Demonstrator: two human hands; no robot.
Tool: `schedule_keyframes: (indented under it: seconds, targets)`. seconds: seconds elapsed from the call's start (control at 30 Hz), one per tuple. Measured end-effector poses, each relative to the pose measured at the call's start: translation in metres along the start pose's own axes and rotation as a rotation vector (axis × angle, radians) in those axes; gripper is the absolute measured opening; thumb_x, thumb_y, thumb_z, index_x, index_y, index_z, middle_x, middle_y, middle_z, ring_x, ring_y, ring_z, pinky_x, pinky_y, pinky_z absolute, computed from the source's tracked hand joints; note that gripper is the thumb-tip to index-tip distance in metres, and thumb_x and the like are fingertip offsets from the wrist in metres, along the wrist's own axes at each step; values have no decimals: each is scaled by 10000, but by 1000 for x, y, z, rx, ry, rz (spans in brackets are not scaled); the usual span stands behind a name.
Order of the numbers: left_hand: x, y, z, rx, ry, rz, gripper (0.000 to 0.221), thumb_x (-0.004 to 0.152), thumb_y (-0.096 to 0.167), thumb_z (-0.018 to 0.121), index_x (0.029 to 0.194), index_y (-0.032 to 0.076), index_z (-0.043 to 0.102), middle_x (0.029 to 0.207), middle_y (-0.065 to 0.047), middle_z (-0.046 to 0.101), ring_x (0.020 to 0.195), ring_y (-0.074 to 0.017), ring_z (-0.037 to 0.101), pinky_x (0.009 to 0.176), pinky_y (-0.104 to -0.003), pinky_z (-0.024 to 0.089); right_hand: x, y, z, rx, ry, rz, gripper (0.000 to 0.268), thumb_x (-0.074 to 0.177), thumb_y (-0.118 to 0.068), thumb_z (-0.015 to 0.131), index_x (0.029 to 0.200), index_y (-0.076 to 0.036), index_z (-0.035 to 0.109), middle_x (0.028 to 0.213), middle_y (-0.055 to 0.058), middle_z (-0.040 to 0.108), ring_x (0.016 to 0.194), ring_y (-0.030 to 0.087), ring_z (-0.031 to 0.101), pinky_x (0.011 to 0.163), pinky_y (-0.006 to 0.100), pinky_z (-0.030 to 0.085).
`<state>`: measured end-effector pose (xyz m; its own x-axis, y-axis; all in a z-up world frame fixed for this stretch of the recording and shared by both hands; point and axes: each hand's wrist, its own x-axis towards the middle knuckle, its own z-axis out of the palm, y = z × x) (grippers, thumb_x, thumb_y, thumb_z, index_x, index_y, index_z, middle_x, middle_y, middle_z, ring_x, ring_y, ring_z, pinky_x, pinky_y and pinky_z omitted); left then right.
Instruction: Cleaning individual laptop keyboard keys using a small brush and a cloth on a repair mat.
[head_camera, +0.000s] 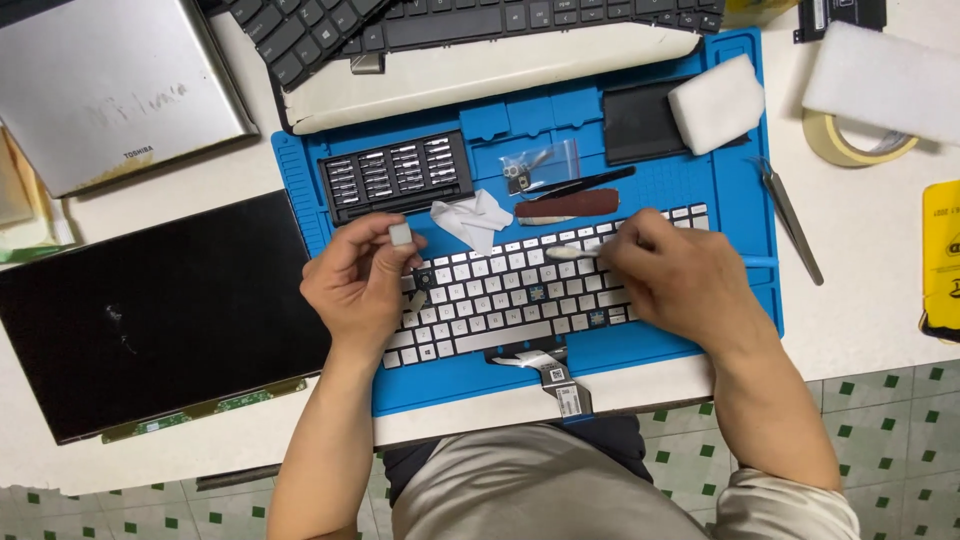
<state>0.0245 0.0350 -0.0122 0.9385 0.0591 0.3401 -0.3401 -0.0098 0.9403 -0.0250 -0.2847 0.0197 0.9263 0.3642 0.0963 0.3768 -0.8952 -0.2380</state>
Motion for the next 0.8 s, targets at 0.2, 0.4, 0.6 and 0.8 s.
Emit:
schedule_keyframes:
  seconds: [0.2, 0.4, 0.6, 0.8]
  targets:
    - [-2, -2, 5, 15, 9, 32, 180, 915, 27, 772, 1015, -111, 714, 742, -220, 741, 571, -209, 706, 506, -297, 577, 0, 3, 2, 6, 36, -36, 196, 948, -127, 727, 800, -233, 654, 889, -71, 530, 429, 120, 545, 481, 268, 456]
    - [-3, -2, 5, 37, 12, 26, 165, 905, 14, 777, 1006, -104, 722, 736, -208, 742, 573, -195, 704, 524, -295, 579, 1, 5, -10, 32, 35, -8, 239, 934, -73, 682, 745, -214, 646, 858, -64, 544, 381, 149, 500, 453, 289, 440]
    - [-2, -3, 6, 72, -6, 61, 175, 898, 33, 785, 998, -99, 727, 723, -189, 745, 557, -187, 703, 510, -292, 579, 8, -1, -22, 113, -11, -46, 226, 896, -74, 678, 708, -200, 688, 836, -35, 578, 373, 153, 518, 431, 300, 440]
    - [-2, -6, 6, 70, 15, 67, 163, 900, 28, 784, 980, -103, 728, 726, -192, 741, 564, -202, 708, 523, -309, 585, 9, 8, -21, -4, -18, -43, 158, 924, -116, 689, 840, -249, 708, 880, -57, 546, 435, 162, 546, 493, 302, 485]
